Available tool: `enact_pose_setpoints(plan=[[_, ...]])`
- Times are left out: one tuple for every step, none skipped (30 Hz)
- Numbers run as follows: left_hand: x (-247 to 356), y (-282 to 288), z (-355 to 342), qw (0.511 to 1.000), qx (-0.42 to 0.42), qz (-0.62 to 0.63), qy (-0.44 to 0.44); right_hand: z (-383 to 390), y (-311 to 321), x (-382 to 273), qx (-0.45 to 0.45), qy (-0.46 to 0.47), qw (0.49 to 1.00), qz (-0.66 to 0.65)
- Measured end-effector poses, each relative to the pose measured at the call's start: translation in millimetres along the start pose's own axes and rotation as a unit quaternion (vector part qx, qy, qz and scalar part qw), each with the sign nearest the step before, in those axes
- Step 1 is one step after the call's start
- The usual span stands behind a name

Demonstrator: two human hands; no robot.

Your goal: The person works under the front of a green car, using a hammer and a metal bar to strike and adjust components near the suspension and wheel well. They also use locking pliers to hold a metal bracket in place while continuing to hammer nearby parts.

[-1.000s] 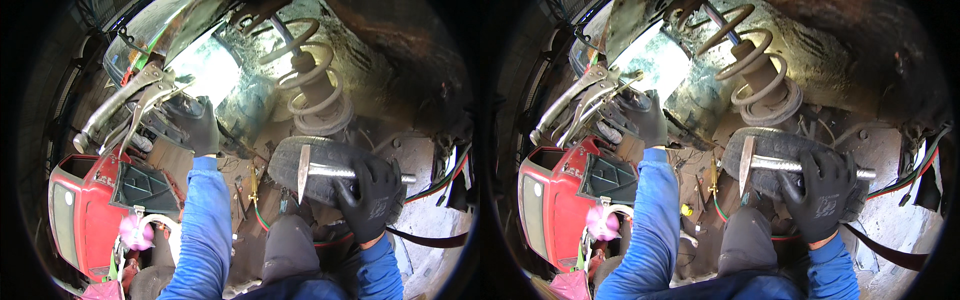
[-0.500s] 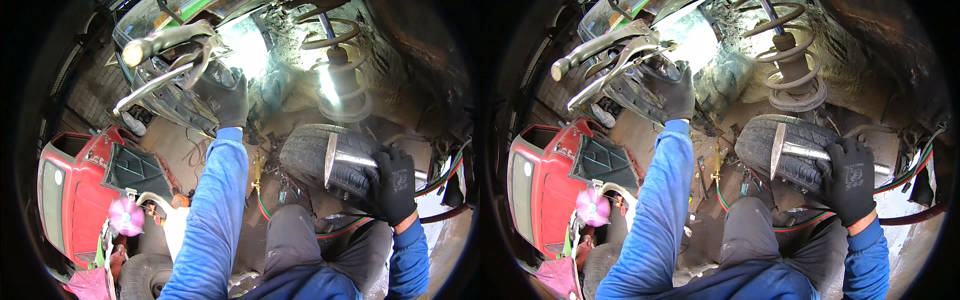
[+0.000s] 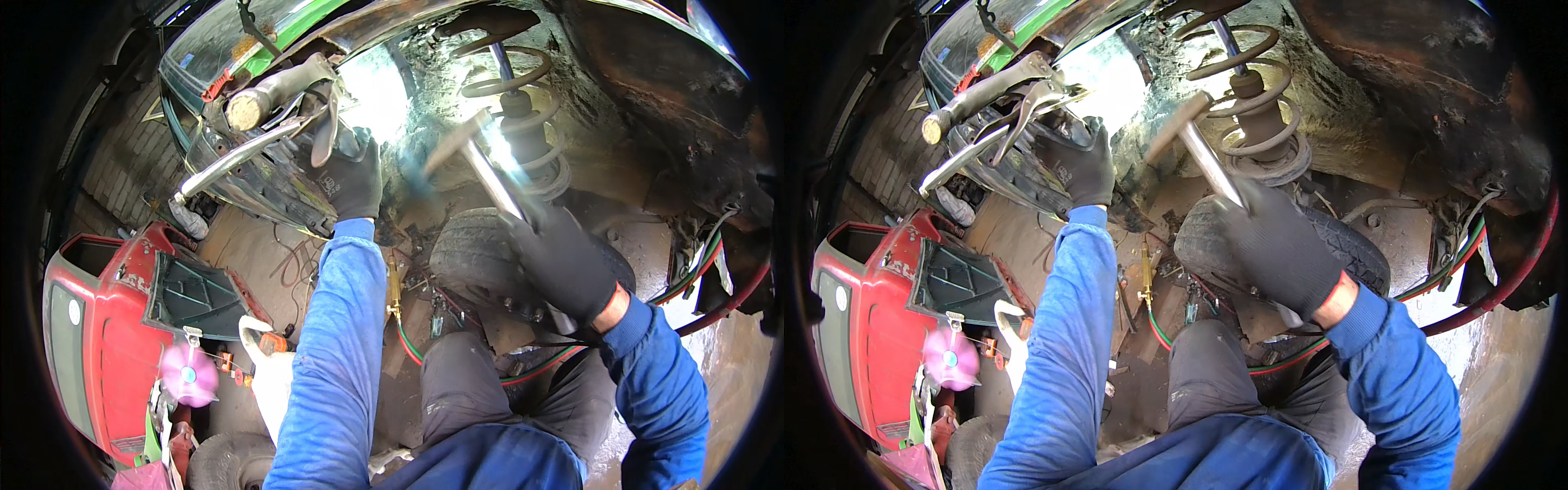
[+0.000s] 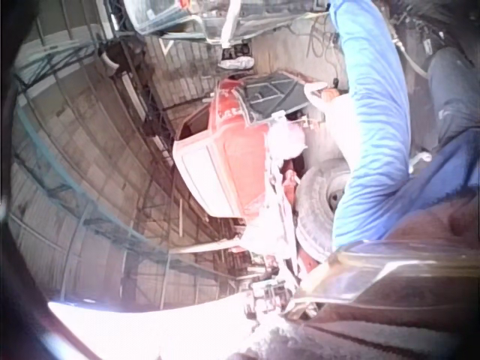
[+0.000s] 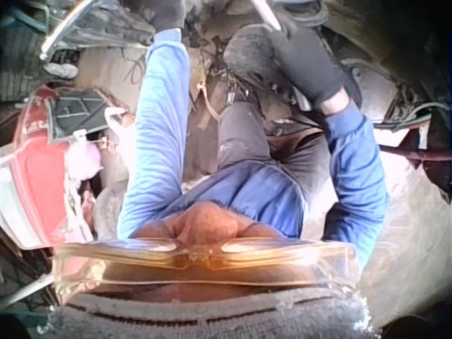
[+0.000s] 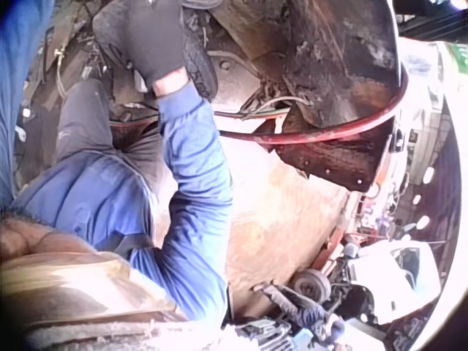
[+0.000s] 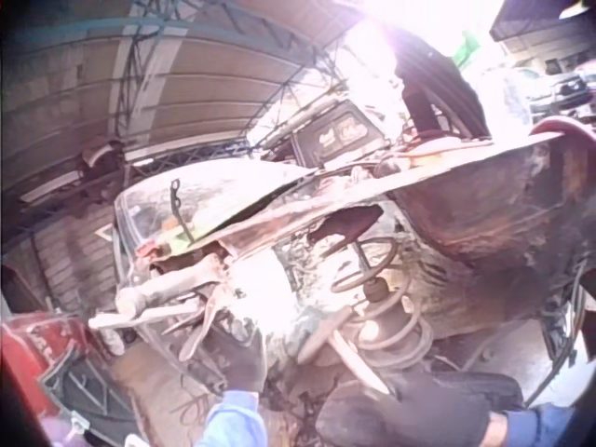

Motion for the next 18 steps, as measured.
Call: enact_pose_setpoints(plan=[[0.5, -0.3, 1.8, 1.000, 0.008, -0.017, -0.007, -3.5, -3.9, -10.0, -0.002, 0.035, 0.998, -0.052], [0.7, -0.6, 1.8, 0.999, 0.015, -0.038, -0.017, -6.3, -10.4, -17.4, -0.002, 0.046, 0.992, -0.114], [2.7, -0.8, 2.0, 0.996, 0.024, -0.080, -0.039, -9.3, -16.4, -26.1, -0.002, 0.068, 0.982, -0.177], [4.6, -0.6, 1.9, 0.990, 0.036, -0.122, -0.061, -14.6, -27.3, -25.7, -0.015, 0.011, 0.972, -0.233], [2.5, -0.7, 1.8, 0.995, 0.038, -0.088, -0.041, -21.2, -37.4, -29.8, -0.031, -0.011, 0.954, -0.296], [-0.1, -0.1, 1.8, 0.997, 0.041, -0.054, -0.022, -30.6, -46.3, -34.6, -0.033, -0.014, 0.956, -0.291], [-1.1, 0.2, 2.0, 0.999, 0.047, -0.018, -0.012, -37.2, -52.2, -37.2, -0.037, -0.027, 0.939, -0.340], [-2.1, -0.1, 2.6, 0.999, 0.045, -0.025, -0.010, -42.4, -58.2, -36.2, -0.034, -0.060, 0.917, -0.392], [-4.0, -1.5, 3.1, 0.998, 0.031, -0.046, -0.004, -47.8, -64.5, -35.0, -0.032, -0.093, 0.892, -0.442], [-4.8, -2.4, 4.4, 0.997, 0.022, -0.076, -0.011, -55.5, -68.8, -36.6, -0.024, -0.091, 0.879, -0.467], [-5.8, -3.4, 6.4, 0.994, 0.013, -0.107, -0.017, -63.1, -73.3, -37.4, -0.018, -0.087, 0.866, -0.492], [-9.1, -6.7, 9.8, 0.989, -0.012, -0.144, -0.004, -68.4, -76.4, -36.5, -0.012, -0.078, 0.856, -0.511], [-13.0, -7.8, 12.0, 0.995, -0.014, -0.101, 0.022, -71.4, -80.6, -31.8, -0.012, -0.087, 0.847, -0.524], [-16.6, -9.4, 14.4, 0.997, -0.015, -0.057, 0.048, -74.1, -85.2, -27.2, -0.014, -0.090, 0.842, -0.532], [-19.6, -10.2, 15.9, 0.998, -0.012, -0.011, 0.065, -76.9, -89.7, -23.6, -0.018, -0.081, 0.833, -0.547], [-21.6, -11.3, 16.7, 0.997, -0.021, -0.045, 0.063, -79.1, -95.4, -16.0, -0.014, -0.102, 0.831, -0.547], [-22.3, -11.9, 17.2, 0.995, -0.026, -0.075, 0.053, -81.1, -99.6, -9.2, -0.011, -0.110, 0.826, -0.552], [-23.8, -12.9, 17.8, 0.993, -0.032, -0.098, 0.054, -83.7, -102.9, -2.5, -0.008, -0.119, 0.822, -0.558]])
Point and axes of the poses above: each hand's wrist, its own z-axis away from the middle knuckle, its own y-axis out of the back of the hand, x = y × z, the point moved 6 cm from there along -z, towards the middle knuckle, and after that the axes turned 5 degrees about x, right-handed, at the moved point
